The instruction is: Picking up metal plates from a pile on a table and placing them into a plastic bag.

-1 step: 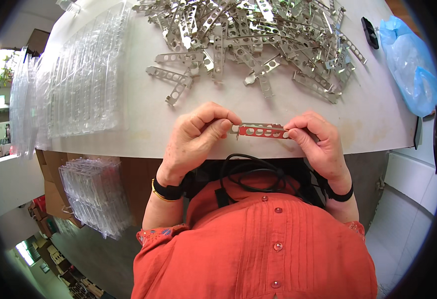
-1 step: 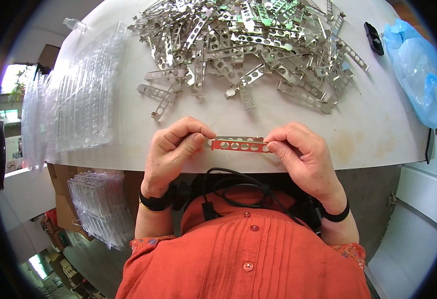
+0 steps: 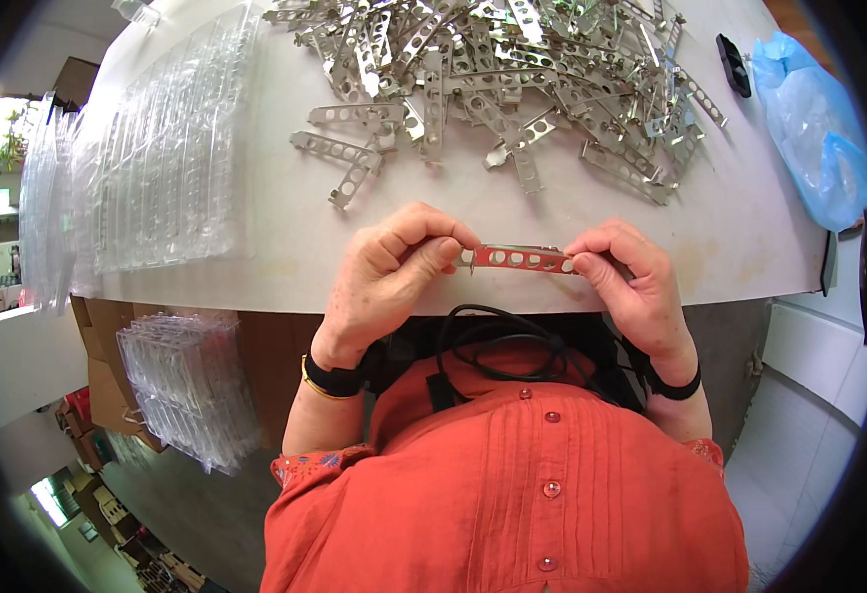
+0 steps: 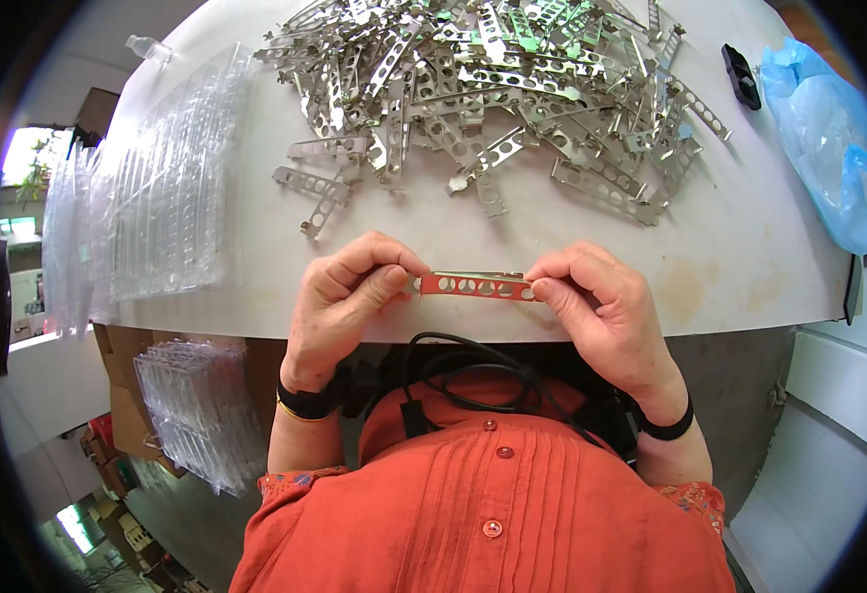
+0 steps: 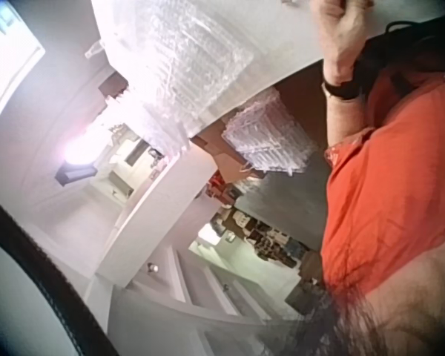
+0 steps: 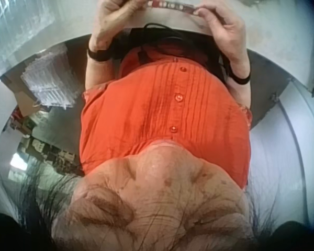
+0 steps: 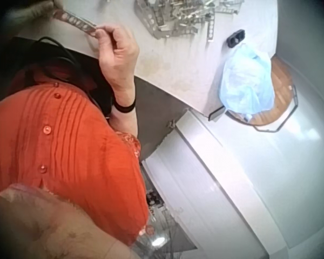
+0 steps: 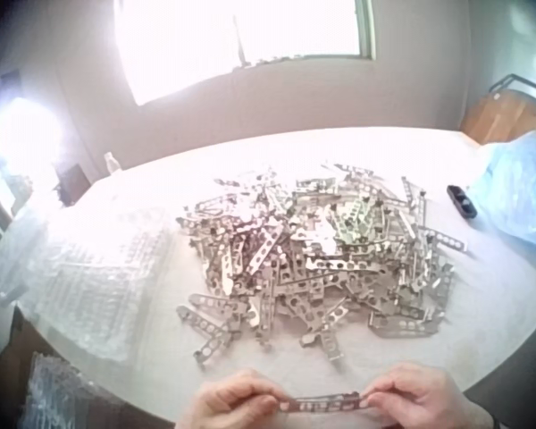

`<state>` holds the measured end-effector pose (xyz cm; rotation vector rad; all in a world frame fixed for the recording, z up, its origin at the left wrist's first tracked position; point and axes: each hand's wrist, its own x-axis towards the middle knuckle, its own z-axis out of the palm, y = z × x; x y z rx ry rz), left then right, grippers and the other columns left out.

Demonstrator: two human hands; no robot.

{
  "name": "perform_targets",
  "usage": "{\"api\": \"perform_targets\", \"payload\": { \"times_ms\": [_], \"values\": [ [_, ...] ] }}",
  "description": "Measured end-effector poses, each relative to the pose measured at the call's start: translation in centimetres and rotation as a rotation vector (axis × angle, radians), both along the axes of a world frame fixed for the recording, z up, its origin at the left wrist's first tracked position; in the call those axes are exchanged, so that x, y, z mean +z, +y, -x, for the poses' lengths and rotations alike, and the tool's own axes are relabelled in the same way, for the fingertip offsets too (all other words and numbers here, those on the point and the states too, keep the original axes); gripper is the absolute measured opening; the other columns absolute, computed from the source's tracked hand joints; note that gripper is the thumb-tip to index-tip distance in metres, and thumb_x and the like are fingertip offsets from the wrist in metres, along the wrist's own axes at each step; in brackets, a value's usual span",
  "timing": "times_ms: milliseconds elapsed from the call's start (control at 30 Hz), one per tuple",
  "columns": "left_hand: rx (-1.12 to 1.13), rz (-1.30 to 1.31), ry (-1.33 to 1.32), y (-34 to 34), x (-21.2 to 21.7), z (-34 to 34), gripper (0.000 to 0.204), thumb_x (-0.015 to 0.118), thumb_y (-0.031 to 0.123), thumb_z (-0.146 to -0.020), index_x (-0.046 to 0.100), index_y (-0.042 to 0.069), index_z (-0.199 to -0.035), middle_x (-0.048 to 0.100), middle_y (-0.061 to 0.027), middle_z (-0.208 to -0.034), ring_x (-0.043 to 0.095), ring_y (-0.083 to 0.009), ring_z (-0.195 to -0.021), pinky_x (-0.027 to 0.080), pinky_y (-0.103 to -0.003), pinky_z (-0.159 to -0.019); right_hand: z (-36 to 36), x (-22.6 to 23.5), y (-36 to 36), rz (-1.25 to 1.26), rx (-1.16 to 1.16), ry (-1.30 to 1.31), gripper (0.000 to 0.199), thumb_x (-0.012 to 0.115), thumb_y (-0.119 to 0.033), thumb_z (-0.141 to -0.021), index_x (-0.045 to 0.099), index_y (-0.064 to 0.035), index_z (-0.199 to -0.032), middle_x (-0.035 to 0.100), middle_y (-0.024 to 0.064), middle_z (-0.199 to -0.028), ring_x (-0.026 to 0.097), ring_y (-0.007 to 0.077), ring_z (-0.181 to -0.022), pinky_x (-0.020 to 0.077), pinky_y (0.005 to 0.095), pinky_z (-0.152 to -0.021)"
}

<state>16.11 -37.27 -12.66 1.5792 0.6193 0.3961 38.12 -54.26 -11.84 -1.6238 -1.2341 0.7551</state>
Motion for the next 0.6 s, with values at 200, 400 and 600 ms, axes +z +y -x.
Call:
{"api": "perform_targets", "payload": {
  "times_ms": [200, 400, 600],
  "values": [
    [-0.035, 0.220, -0.105, -0.2, -0.2, 0.2, 0.012, 0.058, 0.003, -0.100, 0.068, -0.001, -0.105, 0.068, -0.0040, -0.090, 0.062, -0.0086, -0.077, 0.053, -0.024, -0.068, 0.1, 0.8, -0.4, 0.124, -0.012, 0.170, 0.006, 0.065, -0.001, -0.094, 0.068, 0.0003, -0.099, 0.061, 0.0019, -0.086, 0.056, 0.0079, -0.076, 0.0452, 0.0235, -0.066],
    [-0.026, 0.281, -0.190, -0.7, -0.1, 0.3, 0.013, 0.056, 0.002, -0.101, 0.067, -0.002, -0.107, 0.070, -0.0077, -0.091, 0.065, -0.0101, -0.077, 0.055, -0.024, -0.067, 0.2, 1.2, -0.7, 0.262, -0.070, 0.404, 0.007, 0.065, -0.005, -0.097, 0.066, -0.0017, -0.103, 0.063, -0.0024, -0.089, 0.056, 0.0031, -0.078, 0.0448, 0.0196, -0.067],
    [-0.023, 0.325, -0.226, -0.8, -0.1, 0.6, 0.014, 0.056, 0.002, -0.101, 0.067, -0.004, -0.108, 0.070, -0.0089, -0.092, 0.067, -0.0120, -0.079, 0.056, -0.025, -0.066, 0.1, 1.3, -0.7, 0.248, -0.081, 0.484, 0.009, 0.067, -0.007, -0.096, 0.062, -0.0029, -0.101, 0.064, -0.0030, -0.087, 0.055, 0.0019, -0.076, 0.0443, 0.0182, -0.065]
  ]
}}
